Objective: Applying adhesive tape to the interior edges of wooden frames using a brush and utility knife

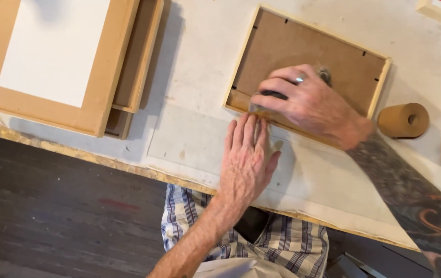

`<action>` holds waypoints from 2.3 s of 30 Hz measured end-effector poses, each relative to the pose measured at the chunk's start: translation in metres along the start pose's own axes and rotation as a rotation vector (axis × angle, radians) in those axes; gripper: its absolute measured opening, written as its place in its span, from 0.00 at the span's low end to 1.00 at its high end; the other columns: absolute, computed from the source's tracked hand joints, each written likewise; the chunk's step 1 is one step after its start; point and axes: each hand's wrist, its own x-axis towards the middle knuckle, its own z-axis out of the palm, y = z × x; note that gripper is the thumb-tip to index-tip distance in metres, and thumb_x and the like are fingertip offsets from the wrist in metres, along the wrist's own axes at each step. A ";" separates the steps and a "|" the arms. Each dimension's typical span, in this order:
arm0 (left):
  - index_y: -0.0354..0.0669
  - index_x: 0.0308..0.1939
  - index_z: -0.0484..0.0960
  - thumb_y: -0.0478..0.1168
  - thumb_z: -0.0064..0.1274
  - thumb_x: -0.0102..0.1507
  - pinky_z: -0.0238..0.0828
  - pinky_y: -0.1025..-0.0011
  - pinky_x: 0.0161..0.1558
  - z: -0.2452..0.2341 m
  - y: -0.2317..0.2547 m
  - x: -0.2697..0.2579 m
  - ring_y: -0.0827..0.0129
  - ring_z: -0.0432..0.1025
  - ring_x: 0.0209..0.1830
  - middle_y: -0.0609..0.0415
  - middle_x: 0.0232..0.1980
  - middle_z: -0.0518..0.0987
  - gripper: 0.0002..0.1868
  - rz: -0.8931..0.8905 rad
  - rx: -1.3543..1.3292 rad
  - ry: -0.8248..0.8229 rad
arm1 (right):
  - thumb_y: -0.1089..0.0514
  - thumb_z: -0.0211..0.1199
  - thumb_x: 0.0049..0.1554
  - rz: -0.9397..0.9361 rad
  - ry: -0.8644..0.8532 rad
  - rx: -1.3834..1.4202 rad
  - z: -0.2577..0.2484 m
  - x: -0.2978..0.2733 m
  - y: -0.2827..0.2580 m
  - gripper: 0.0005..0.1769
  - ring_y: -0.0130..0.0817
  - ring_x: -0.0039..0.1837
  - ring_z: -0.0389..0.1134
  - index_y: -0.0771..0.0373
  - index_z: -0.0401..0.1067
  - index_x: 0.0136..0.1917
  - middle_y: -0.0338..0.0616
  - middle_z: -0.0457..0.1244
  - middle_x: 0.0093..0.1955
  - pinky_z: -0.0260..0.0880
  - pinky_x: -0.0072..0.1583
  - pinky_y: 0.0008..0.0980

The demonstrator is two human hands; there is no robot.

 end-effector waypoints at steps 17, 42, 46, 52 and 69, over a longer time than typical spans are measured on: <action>0.31 0.72 0.66 0.62 0.55 0.62 0.43 0.52 0.81 0.004 -0.011 -0.002 0.47 0.53 0.80 0.38 0.71 0.64 0.45 -0.004 -0.011 -0.080 | 0.55 0.51 0.70 -0.033 0.042 0.078 0.047 0.046 -0.001 0.09 0.36 0.68 0.62 0.50 0.72 0.59 0.35 0.61 0.62 0.60 0.65 0.40; 0.33 0.77 0.59 0.72 0.31 0.70 0.45 0.53 0.79 0.014 -0.014 -0.006 0.49 0.54 0.80 0.37 0.77 0.63 0.48 0.063 0.141 -0.070 | 0.68 0.43 0.67 -0.098 -0.117 0.383 -0.006 -0.079 0.017 0.19 0.50 0.66 0.65 0.65 0.71 0.66 0.53 0.64 0.64 0.63 0.72 0.50; 0.34 0.78 0.57 0.74 0.24 0.69 0.44 0.52 0.79 0.029 -0.016 -0.009 0.49 0.53 0.81 0.35 0.77 0.63 0.50 0.078 0.199 -0.110 | 0.79 0.46 0.57 0.002 -0.223 0.357 -0.028 -0.153 0.019 0.28 0.42 0.66 0.66 0.62 0.74 0.63 0.48 0.67 0.63 0.59 0.76 0.49; 0.34 0.78 0.58 0.75 0.20 0.69 0.44 0.52 0.79 0.024 -0.016 -0.009 0.49 0.51 0.81 0.35 0.79 0.60 0.51 0.099 0.211 -0.053 | 0.73 0.65 0.51 0.055 -0.284 0.275 -0.033 -0.168 0.021 0.21 0.40 0.63 0.69 0.59 0.78 0.57 0.40 0.71 0.58 0.57 0.76 0.53; 0.29 0.74 0.66 0.69 0.40 0.69 0.55 0.51 0.76 0.007 -0.010 -0.004 0.47 0.59 0.77 0.34 0.73 0.68 0.46 0.120 0.153 0.000 | 0.60 0.73 0.47 -0.003 -0.465 0.029 -0.024 -0.175 0.028 0.14 0.37 0.63 0.70 0.47 0.77 0.47 0.37 0.70 0.57 0.56 0.78 0.53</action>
